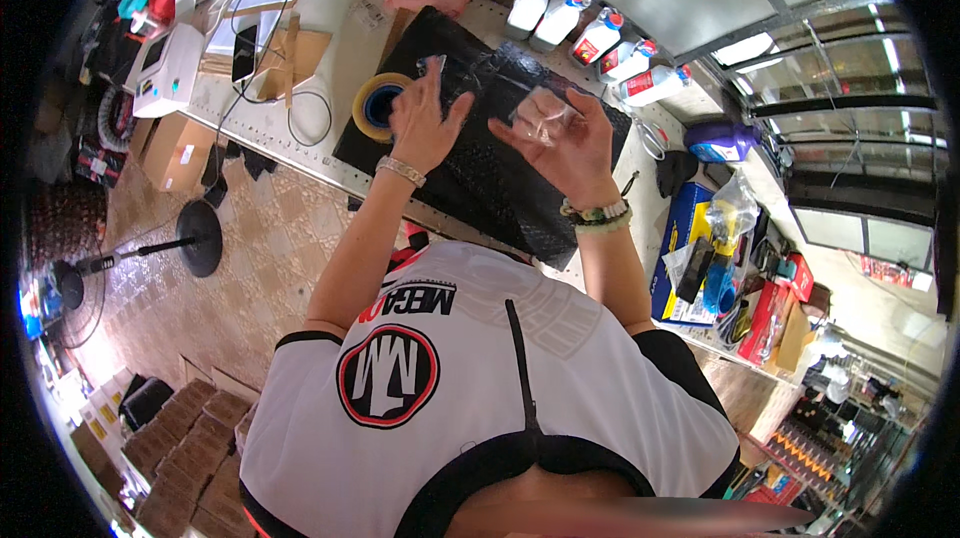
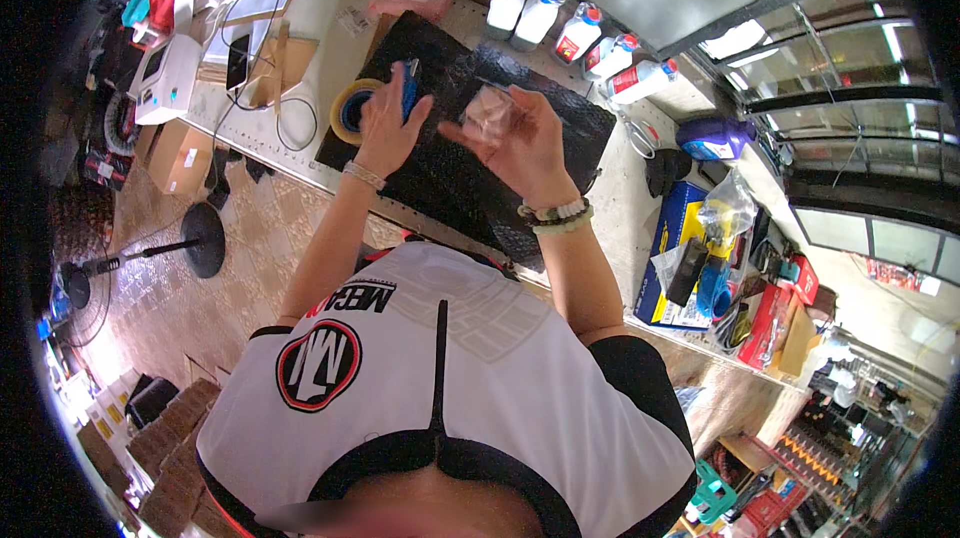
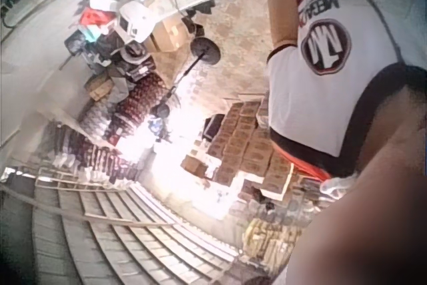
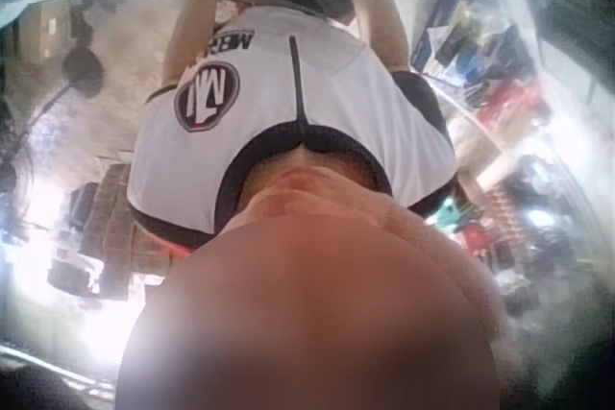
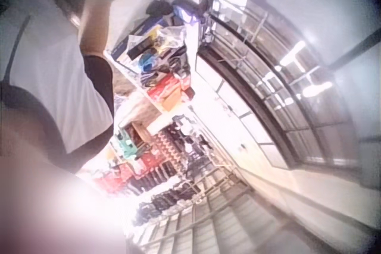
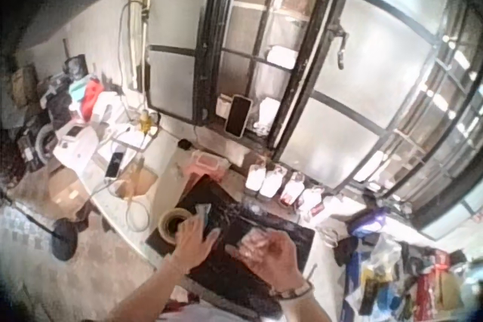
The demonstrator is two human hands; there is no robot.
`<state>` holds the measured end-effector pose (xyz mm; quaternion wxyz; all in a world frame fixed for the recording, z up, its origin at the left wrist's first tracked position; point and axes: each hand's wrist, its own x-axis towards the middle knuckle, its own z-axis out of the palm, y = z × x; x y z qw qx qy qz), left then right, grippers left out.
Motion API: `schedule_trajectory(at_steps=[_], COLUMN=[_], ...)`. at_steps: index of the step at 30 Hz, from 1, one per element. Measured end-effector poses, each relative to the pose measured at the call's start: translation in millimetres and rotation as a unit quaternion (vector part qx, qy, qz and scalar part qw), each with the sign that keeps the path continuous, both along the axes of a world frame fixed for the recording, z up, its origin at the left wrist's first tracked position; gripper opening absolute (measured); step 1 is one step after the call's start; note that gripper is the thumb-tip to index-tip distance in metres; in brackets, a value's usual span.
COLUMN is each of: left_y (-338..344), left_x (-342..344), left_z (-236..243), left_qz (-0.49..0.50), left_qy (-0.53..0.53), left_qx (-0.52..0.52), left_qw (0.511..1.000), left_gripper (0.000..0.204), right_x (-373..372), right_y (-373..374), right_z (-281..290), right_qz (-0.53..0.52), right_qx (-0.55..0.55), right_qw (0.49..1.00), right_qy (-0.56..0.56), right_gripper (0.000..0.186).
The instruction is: The person cuts a black rubber mat with scissors, then wraps it tightly with black tape. They repeatedly pull, tear, and smooth the tape to cover the mat's surface and edges.
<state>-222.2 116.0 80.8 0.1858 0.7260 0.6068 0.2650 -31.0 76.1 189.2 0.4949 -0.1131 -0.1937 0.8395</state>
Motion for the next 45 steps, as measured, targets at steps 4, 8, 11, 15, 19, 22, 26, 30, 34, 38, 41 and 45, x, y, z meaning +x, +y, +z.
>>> schedule_trajectory(at_steps=[4, 8, 11, 15, 19, 22, 26, 30, 34, 38, 41, 45], left_y=[-4, -27, -41, -43, -23, -5, 12, 27, 24, 21, 30, 21], left_x=[24, 29, 27, 28, 21, 18, 33, 44, 44, 37, 24, 24], left_z=[36, 56, 49, 28, 8, -8, -28, -27, -11, 6, 20, 30], left_qz=[-0.292, -0.403, -0.329, -0.206, -0.044, 0.041, 0.070, 0.095, 0.120, 0.107, 0.135, 0.051], left_qy=[-0.670, -0.692, -0.675, -0.689, -0.672, -0.613, -0.555, -0.403, -0.376, -0.384, -0.366, -0.357], left_qx=[-0.399, -0.493, -0.495, -0.499, -0.410, -0.271, -0.159, -0.056, -0.008, 0.040, -0.021, -0.074], left_qw=[0.554, 0.340, 0.437, 0.484, 0.614, 0.741, 0.813, 0.909, 0.919, 0.916, 0.920, 0.930], left_gripper=[0.083, 0.077, 0.064, 0.029, 0.023, 0.022, 0.015, 0.014, 0.013, 0.014, 0.015, 0.014], right_x=[2, 0, 2, 22, 68, 92, 90, 71, 70, 71, 70, 75], right_y=[-12, -14, -18, -14, 34, 93, 162, 204, 206, 168, 140, 120], right_z=[-6, -2, -3, -13, -28, -53, -102, -138, -139, -123, -115, -128], right_qz=[0.235, 0.311, 0.305, 0.270, 0.094, -0.026, -0.002, -0.072, -0.121, -0.178, -0.191, -0.225], right_qx=[-0.129, -0.136, -0.161, -0.232, -0.272, -0.061, 0.114, 0.244, 0.230, 0.109, 0.100, 0.082], right_qw=[0.936, 0.895, 0.876, 0.887, 0.956, 0.856, 0.730, 0.652, 0.725, 0.801, 0.824, 0.818], right_qy=[0.228, 0.290, 0.338, 0.293, -0.058, -0.513, -0.674, -0.714, -0.637, -0.560, -0.525, -0.523], right_gripper=[0.036, 0.037, 0.038, 0.040, 0.045, 0.030, 0.025, 0.026, 0.020, 0.018, 0.017, 0.016])
